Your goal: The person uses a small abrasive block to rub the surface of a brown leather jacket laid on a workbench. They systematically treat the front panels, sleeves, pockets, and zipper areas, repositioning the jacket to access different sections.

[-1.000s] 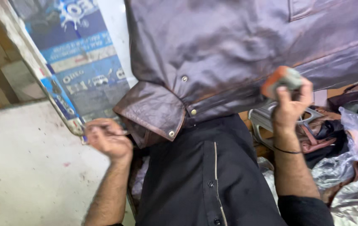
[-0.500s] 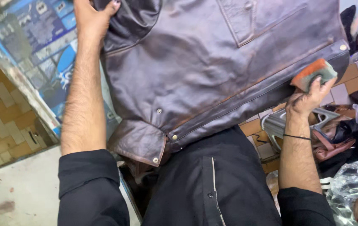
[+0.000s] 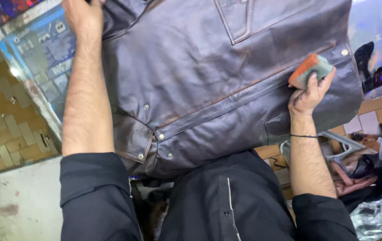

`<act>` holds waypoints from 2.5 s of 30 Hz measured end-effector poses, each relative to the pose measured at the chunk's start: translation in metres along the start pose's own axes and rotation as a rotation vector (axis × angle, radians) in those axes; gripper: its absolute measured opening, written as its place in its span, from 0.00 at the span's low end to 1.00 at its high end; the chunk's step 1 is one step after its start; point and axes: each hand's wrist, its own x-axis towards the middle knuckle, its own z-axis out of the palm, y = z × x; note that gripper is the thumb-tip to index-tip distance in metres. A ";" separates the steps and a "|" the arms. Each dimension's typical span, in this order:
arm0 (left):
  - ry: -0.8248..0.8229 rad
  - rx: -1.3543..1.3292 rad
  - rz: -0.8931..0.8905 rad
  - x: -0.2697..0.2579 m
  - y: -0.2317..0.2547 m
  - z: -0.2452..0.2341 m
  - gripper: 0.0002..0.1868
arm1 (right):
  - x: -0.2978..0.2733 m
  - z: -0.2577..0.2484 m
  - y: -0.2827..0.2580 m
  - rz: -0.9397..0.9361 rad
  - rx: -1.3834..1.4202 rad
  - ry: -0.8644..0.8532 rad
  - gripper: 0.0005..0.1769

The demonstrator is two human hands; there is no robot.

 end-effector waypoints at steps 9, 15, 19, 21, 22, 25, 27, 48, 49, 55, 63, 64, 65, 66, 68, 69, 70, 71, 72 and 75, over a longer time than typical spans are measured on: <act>-0.664 -0.988 -0.296 -0.333 0.174 -0.207 0.06 | -0.006 -0.020 0.012 -0.030 -0.001 -0.018 0.22; -0.683 -1.496 -1.394 -0.417 0.165 -0.205 0.24 | -0.016 -0.007 -0.007 -0.074 -0.045 -0.045 0.22; -0.569 -1.663 -1.442 -0.421 0.151 -0.192 0.29 | 0.010 0.005 0.007 -0.067 -0.020 -0.067 0.20; -0.508 -1.832 -1.379 -0.425 0.143 -0.185 0.31 | 0.013 0.004 0.003 -0.132 -0.052 -0.056 0.29; -0.458 -1.893 -1.394 -0.440 0.141 -0.193 0.32 | -0.001 -0.002 -0.002 -0.124 -0.085 -0.055 0.34; -0.439 -2.047 -1.337 -0.450 0.131 -0.192 0.32 | -0.031 0.009 -0.022 0.009 -0.140 0.020 0.27; -0.419 -2.145 -1.313 -0.443 0.127 -0.192 0.32 | -0.051 0.042 -0.032 0.048 -0.154 -0.085 0.25; -0.446 -2.323 -1.054 -0.442 0.106 -0.202 0.47 | -0.191 0.339 -0.076 -0.513 -1.142 -1.608 0.27; -0.446 -2.321 -1.061 -0.443 0.105 -0.201 0.46 | -0.194 0.337 -0.084 -0.487 -1.142 -1.661 0.26; -0.506 -2.341 -1.039 -0.445 0.103 -0.195 0.45 | -0.196 0.329 -0.099 -0.510 -1.209 -1.515 0.22; -0.589 -2.225 -1.122 -0.446 0.102 -0.194 0.46 | -0.208 0.288 -0.089 -0.396 -1.185 -1.457 0.24; -0.596 -2.229 -1.083 -0.445 0.102 -0.194 0.46 | -0.207 0.274 -0.094 -0.341 -1.174 -1.367 0.23; -0.602 -2.233 -1.044 -0.444 0.102 -0.194 0.46 | -0.207 0.258 -0.098 -0.287 -1.161 -1.277 0.22; -0.623 -2.227 -1.057 -0.443 0.102 -0.193 0.46 | -0.208 0.244 -0.100 -0.256 -1.133 -1.129 0.21; -0.667 -2.215 -1.075 -0.439 0.104 -0.190 0.46 | -0.206 0.221 -0.103 -0.208 -1.065 -0.830 0.19; -0.682 -2.232 -1.086 -0.436 0.105 -0.189 0.46 | -0.205 0.214 -0.102 -0.225 -1.064 -0.845 0.19; -0.697 -2.247 -1.094 -0.433 0.106 -0.186 0.46 | -0.204 0.212 -0.098 -0.244 -1.061 -0.860 0.20; -0.712 -2.261 -1.103 -0.430 0.107 -0.184 0.47 | -0.204 0.214 -0.092 -0.263 -1.057 -0.874 0.20; -0.722 -2.260 -1.078 -0.429 0.108 -0.183 0.47 | -0.208 0.218 -0.088 -0.327 -1.088 -0.883 0.23; -0.725 -2.288 -1.017 -0.429 0.111 -0.178 0.50 | -0.222 0.241 -0.068 -0.457 -1.099 -0.882 0.27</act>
